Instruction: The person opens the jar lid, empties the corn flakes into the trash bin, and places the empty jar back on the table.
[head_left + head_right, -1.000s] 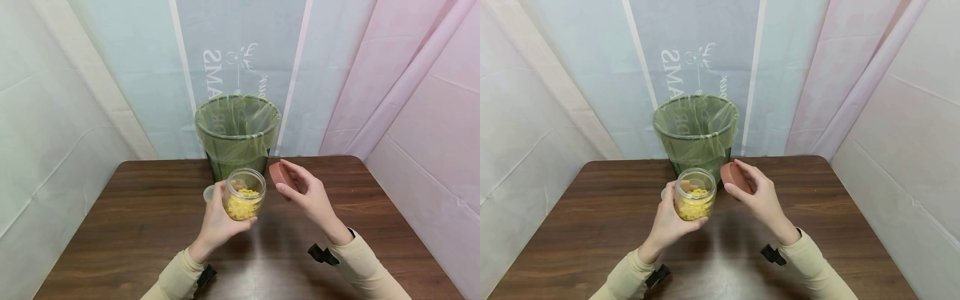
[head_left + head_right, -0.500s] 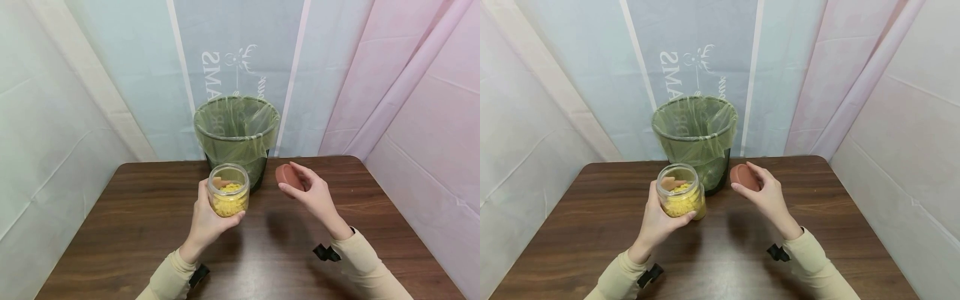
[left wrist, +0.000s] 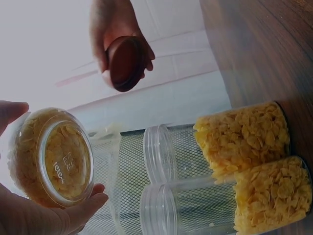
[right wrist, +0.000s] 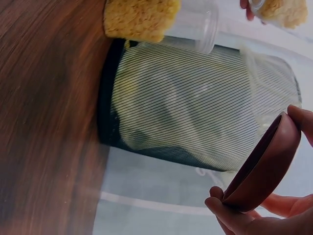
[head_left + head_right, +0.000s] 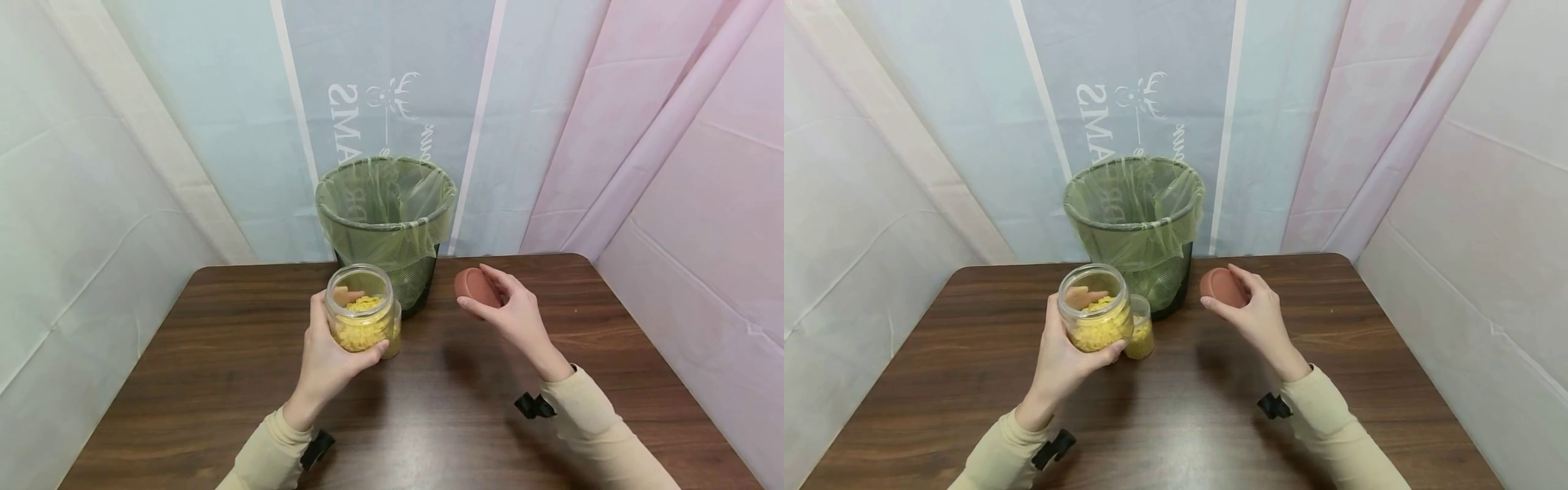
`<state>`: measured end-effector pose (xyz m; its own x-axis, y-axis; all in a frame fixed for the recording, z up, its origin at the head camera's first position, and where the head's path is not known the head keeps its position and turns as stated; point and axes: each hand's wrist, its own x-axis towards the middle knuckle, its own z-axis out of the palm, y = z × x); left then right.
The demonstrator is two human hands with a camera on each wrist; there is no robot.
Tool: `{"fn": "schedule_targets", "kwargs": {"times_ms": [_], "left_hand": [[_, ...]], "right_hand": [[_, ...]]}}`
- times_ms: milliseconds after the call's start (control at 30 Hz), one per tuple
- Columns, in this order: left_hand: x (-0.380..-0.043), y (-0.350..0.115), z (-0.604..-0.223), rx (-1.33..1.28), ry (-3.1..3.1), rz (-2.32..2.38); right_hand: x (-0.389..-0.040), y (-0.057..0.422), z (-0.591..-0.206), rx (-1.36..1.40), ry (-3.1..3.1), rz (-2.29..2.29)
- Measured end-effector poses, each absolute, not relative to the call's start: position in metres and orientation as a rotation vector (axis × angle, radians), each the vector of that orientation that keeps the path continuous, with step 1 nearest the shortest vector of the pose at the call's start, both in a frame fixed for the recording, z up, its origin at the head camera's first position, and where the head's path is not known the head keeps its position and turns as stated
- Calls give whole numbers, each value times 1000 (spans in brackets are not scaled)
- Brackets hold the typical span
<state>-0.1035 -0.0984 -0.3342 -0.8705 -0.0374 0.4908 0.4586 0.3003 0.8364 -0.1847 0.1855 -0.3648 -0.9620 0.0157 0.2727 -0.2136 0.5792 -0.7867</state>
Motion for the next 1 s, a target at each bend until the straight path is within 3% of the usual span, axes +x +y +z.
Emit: {"fn": "schedule_targets", "kwargs": {"times_ms": [800, 1000], "left_hand": [[-99, -111, -333, -327, -2157, -1635], [-108, -118, -353, -330, -2147, -1624]], "right_hand": [[-218, 203, -396, 133, -2663, 1183], [-226, 206, -404, 126, -2688, 1145]]}}
